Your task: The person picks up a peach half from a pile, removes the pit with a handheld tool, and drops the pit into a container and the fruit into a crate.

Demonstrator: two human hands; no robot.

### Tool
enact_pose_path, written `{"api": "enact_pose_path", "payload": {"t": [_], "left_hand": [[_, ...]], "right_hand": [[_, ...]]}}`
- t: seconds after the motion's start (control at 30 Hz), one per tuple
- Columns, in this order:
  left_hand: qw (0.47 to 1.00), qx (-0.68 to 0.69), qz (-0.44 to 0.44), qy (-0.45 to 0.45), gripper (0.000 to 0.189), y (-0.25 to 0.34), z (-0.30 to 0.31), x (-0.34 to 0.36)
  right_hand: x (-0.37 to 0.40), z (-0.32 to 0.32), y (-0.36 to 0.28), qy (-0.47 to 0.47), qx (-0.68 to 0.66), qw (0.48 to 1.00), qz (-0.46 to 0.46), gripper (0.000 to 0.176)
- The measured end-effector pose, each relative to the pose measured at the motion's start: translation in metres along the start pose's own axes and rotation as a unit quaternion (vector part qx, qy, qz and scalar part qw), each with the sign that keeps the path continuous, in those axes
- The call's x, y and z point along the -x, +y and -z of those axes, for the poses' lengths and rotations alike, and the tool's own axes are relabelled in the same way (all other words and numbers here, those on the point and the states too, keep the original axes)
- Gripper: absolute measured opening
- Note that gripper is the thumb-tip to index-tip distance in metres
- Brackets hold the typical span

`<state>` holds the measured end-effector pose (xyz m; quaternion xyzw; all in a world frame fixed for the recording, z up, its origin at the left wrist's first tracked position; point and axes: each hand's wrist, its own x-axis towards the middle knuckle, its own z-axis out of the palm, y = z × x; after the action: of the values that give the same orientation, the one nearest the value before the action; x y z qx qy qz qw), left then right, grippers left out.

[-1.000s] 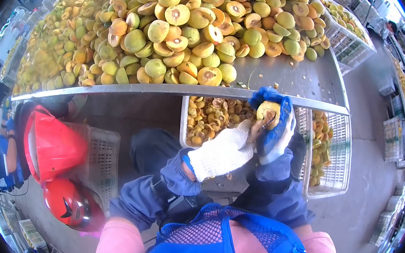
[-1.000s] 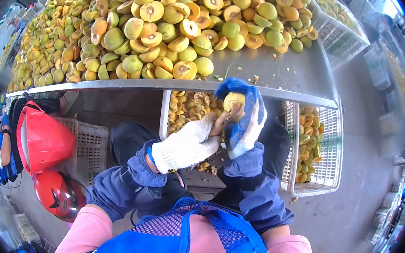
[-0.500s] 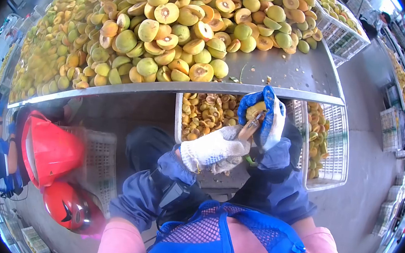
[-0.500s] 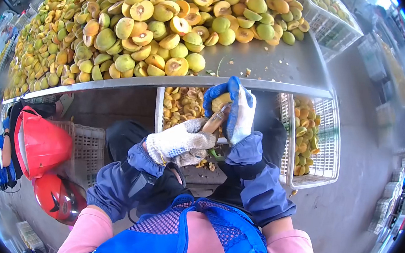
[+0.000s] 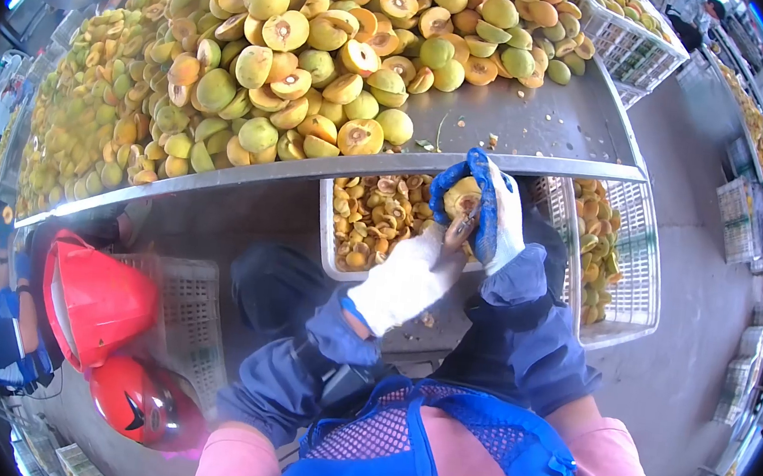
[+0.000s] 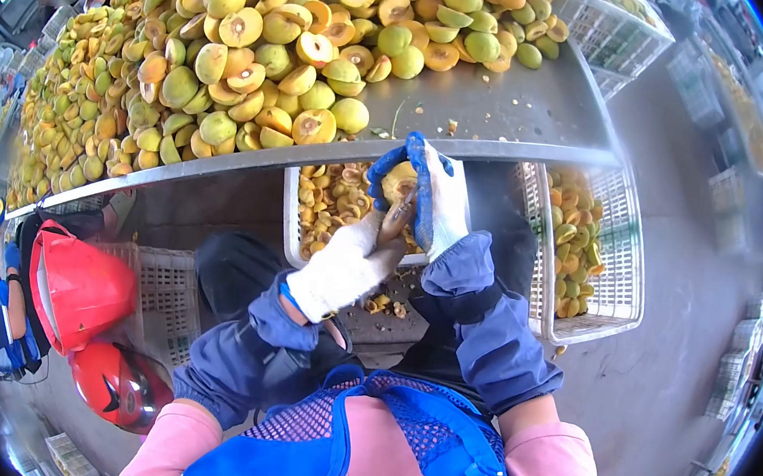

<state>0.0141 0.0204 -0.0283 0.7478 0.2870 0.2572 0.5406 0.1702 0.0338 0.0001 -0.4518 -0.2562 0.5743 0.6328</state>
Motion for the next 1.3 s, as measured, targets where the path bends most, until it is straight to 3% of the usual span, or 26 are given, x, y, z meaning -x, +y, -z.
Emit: {"api": "enact_pose_path", "payload": {"t": [0.03,0.07,0.13,0.17,0.3,0.4,0.43,0.53,0.57,0.67,0.73,0.8,0.87,0.9,0.93,1.0,1.1,1.17,1.2,1.23,1.27,1.3], "left_hand": [[0.999,-0.025,-0.027,0.011,0.025,0.003,-0.002,-0.001],[0.992,0.108,0.057,-0.035,0.026,0.007,0.0,0.0],[0.899,0.362,0.215,-0.12,0.028,0.027,0.009,-0.002],[0.854,0.427,0.266,-0.135,0.029,0.028,0.013,-0.003],[0.855,0.398,0.296,-0.154,0.028,0.023,0.018,-0.007],[0.902,0.324,0.237,-0.156,0.029,0.006,0.009,-0.011],[0.887,0.362,0.253,-0.133,0.03,0.009,0.008,-0.009],[0.845,0.448,0.277,-0.095,0.031,0.013,0.005,-0.006],[0.839,0.463,0.269,-0.099,0.03,0.005,0.002,-0.004],[0.817,0.5,0.272,-0.092,0.024,-0.001,0.008,-0.004],[0.801,0.521,0.283,-0.081,0.019,0.001,0.017,-0.005],[0.822,0.484,0.297,-0.05,0.018,0.003,0.019,-0.008],[0.849,0.436,0.294,-0.055,0.019,0.002,0.018,-0.016],[0.958,0.213,0.189,0.021,0.025,-0.018,0.005,-0.018],[0.993,-0.025,0.059,0.1,0.032,-0.037,-0.01,-0.023],[0.979,-0.037,0.192,0.055,0.041,-0.015,-0.006,-0.028],[0.982,0.02,0.188,0.016,0.041,-0.019,0.001,-0.023],[0.973,0.03,0.229,-0.017,0.038,-0.023,0.011,-0.019],[0.971,0.023,0.234,-0.036,0.036,-0.04,0.013,-0.015],[0.969,0.004,0.243,-0.045,0.037,-0.042,0.016,-0.014],[0.966,-0.013,0.252,-0.052,0.038,-0.041,0.019,-0.015],[0.944,0.034,0.323,-0.061,0.043,-0.038,0.021,-0.017]], "right_hand": [[0.0,0.001,0.001,0.0,0.002,1.0,-0.006,0.04],[0.0,0.002,0.002,-0.001,0.004,1.0,-0.012,0.039],[0.002,0.004,0.015,0.096,0.011,0.993,0.069,0.035],[0.003,0.006,0.018,0.143,0.016,0.983,0.11,0.034],[0.005,0.013,0.012,0.034,-0.004,0.997,0.07,0.028],[-0.002,0.019,0.01,0.001,-0.025,1.0,-0.009,0.022],[-0.007,0.029,0.018,0.009,-0.035,0.999,-0.032,0.025],[-0.003,0.022,0.034,0.08,-0.107,0.99,0.049,0.028],[-0.002,0.024,0.027,0.084,-0.238,0.966,-0.059,0.032],[-0.019,0.045,0.046,0.054,-0.322,0.945,-0.031,0.034],[-0.024,0.046,0.034,0.086,-0.335,0.936,-0.064,0.043],[-0.019,0.047,0.02,0.104,-0.319,0.939,-0.078,0.041],[-0.014,0.046,0.027,0.116,-0.242,0.963,-0.03,0.04],[-0.003,0.045,0.029,0.076,-0.098,0.99,0.06,0.04],[0.009,0.036,0.02,0.064,0.048,0.99,0.114,0.027],[0.01,0.054,0.027,0.079,0.326,0.898,0.284,0.015],[0.026,0.078,-0.036,0.133,0.476,0.805,0.328,0.04],[0.029,0.129,-0.069,0.147,0.525,0.782,0.302,0.035],[0.027,0.166,-0.092,0.141,0.417,0.885,0.152,0.034],[0.023,0.197,-0.116,0.134,0.368,0.919,0.032,0.033],[0.018,0.216,-0.14,0.118,0.441,0.89,-0.022,0.033],[0.016,0.214,-0.155,0.122,0.737,0.653,0.122,0.031]]}}
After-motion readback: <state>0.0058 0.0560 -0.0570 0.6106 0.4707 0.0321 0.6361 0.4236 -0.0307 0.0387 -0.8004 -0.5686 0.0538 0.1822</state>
